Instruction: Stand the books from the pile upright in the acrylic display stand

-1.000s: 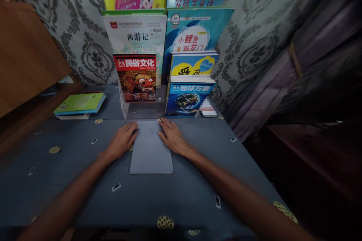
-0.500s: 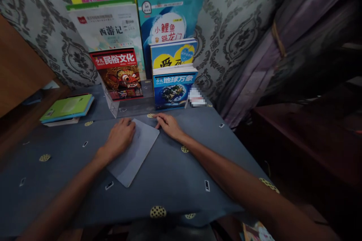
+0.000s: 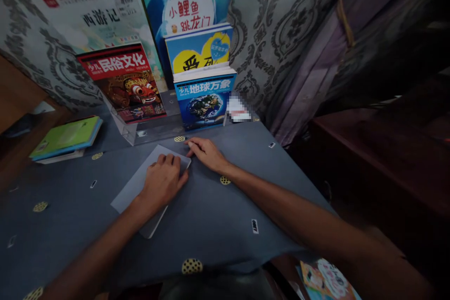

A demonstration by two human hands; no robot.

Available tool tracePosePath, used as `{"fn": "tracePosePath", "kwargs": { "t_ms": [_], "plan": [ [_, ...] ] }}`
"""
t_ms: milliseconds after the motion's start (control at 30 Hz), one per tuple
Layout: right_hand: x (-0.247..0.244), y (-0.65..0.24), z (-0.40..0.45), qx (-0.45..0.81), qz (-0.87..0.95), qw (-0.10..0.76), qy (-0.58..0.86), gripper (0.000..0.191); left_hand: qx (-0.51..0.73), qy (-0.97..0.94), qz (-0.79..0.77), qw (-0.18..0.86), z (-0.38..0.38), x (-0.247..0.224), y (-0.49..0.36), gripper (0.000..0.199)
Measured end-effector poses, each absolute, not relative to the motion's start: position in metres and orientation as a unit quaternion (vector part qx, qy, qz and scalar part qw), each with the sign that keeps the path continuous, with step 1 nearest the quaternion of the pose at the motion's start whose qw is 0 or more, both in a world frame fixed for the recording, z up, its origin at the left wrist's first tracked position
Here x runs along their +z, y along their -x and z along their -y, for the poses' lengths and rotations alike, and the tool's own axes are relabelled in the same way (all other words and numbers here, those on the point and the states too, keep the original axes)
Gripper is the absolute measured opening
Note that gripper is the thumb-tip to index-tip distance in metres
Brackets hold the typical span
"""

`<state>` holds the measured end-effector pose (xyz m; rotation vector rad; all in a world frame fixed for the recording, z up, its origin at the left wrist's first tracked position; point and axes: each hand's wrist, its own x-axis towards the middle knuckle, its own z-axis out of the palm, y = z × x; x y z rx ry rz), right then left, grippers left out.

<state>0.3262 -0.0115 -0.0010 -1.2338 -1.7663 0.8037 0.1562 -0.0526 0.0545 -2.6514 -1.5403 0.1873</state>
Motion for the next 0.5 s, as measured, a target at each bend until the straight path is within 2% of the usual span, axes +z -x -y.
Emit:
{"fn": "tracePosePath", "kwargs": {
  "t_ms": [333,500],
  "plan": [
    [-0.0012,-0.3256,0.0117,0.323,0.694,0.414,0.493,0.028,0.040,0.864,0.502,-0.009,0.0466,0.0653,-0.1490,0.034],
    [-0.0013,-0.3258,0.0119,0.327,0.693,0.414,0.491,0.028,0.033,0.868,0.495,0.002,0.0477,0.0610,-0.1498,0.034]
  ]
}}
